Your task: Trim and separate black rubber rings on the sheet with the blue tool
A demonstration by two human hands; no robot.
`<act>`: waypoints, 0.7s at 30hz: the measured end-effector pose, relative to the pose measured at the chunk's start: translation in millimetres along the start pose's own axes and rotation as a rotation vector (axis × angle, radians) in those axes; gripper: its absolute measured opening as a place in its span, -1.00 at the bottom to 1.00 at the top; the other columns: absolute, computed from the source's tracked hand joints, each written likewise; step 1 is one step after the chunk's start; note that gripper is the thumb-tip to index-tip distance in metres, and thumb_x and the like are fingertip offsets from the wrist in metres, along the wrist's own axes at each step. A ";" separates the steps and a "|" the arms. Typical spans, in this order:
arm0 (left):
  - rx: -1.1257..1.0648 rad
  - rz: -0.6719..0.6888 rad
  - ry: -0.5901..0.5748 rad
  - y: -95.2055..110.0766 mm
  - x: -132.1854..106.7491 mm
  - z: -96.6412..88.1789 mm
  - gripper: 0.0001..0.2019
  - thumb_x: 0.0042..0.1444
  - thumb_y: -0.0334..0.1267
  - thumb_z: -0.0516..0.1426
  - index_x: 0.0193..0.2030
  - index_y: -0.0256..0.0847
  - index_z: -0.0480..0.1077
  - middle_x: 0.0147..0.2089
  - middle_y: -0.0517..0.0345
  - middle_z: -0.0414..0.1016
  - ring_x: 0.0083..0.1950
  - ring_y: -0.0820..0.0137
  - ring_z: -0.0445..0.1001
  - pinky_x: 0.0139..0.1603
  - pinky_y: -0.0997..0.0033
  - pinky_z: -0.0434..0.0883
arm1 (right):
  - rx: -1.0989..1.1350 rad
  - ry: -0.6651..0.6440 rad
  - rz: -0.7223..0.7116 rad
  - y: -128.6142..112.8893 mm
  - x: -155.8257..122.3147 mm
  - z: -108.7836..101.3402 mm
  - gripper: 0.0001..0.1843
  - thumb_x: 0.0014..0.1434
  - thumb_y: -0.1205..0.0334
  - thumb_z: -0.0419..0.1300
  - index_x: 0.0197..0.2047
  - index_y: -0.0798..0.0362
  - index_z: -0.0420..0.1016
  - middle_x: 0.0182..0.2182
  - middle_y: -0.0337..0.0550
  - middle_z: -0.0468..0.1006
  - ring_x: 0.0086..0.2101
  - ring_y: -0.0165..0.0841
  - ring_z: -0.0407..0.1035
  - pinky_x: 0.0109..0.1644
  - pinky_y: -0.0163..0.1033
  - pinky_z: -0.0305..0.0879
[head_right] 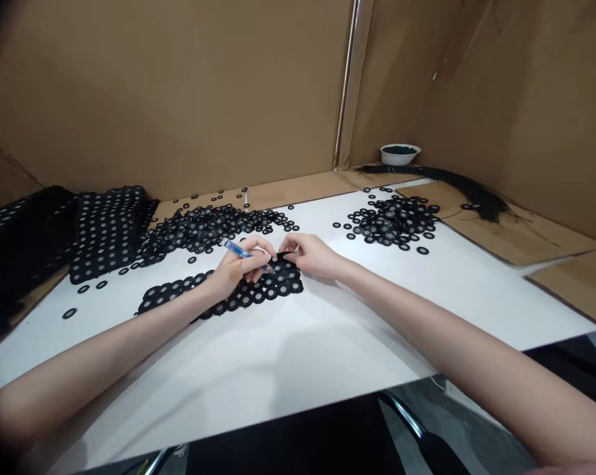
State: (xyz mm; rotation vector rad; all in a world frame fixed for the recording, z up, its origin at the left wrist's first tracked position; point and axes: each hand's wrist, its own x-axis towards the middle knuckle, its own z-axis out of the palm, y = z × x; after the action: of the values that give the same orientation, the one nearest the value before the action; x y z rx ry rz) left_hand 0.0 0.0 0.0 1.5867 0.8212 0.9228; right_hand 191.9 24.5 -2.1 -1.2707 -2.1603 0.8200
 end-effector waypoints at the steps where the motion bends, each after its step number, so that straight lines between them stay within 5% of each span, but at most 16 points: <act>1: -0.001 0.000 -0.008 -2.7 3.5 -1.8 -0.77 0.06 -0.12 0.19 -0.28 -0.26 0.37 -0.72 0.38 0.23 -0.66 0.63 0.15 -0.58 0.63 0.06 | 0.029 0.012 -0.003 4.0 0.1 1.3 -0.85 0.13 0.34 0.11 -0.23 0.15 0.46 -0.27 -0.16 0.50 -0.32 -0.45 0.31 -0.21 -0.33 0.19; 9: -0.004 0.004 -0.050 -11.8 32.0 -12.8 -0.86 0.08 -0.24 0.16 -0.31 -0.27 0.36 -0.70 0.37 0.28 -0.64 0.64 0.17 -0.54 0.62 0.08 | 0.183 0.028 0.040 20.3 3.6 8.0 -0.86 0.08 0.34 0.12 -0.26 0.15 0.44 -0.31 -0.15 0.50 -0.31 -0.42 0.34 -0.19 -0.28 0.23; 21: 0.111 0.033 -0.060 -17.7 30.9 -15.2 -0.83 0.14 -0.17 0.17 -0.20 -0.19 0.37 -0.55 0.33 0.31 -0.52 0.59 0.25 -0.45 0.59 0.16 | 0.325 -0.002 -0.015 21.4 2.9 5.5 -0.80 0.06 0.29 0.14 -0.19 0.11 0.33 -0.28 -0.14 0.43 -0.31 -0.42 0.27 -0.23 -0.28 0.14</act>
State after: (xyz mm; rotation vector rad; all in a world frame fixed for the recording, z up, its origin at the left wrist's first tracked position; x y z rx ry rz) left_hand 0.0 37.1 -10.9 1.7200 0.8177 0.8611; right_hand 199.5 33.9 -20.8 -1.0860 -1.9361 1.1137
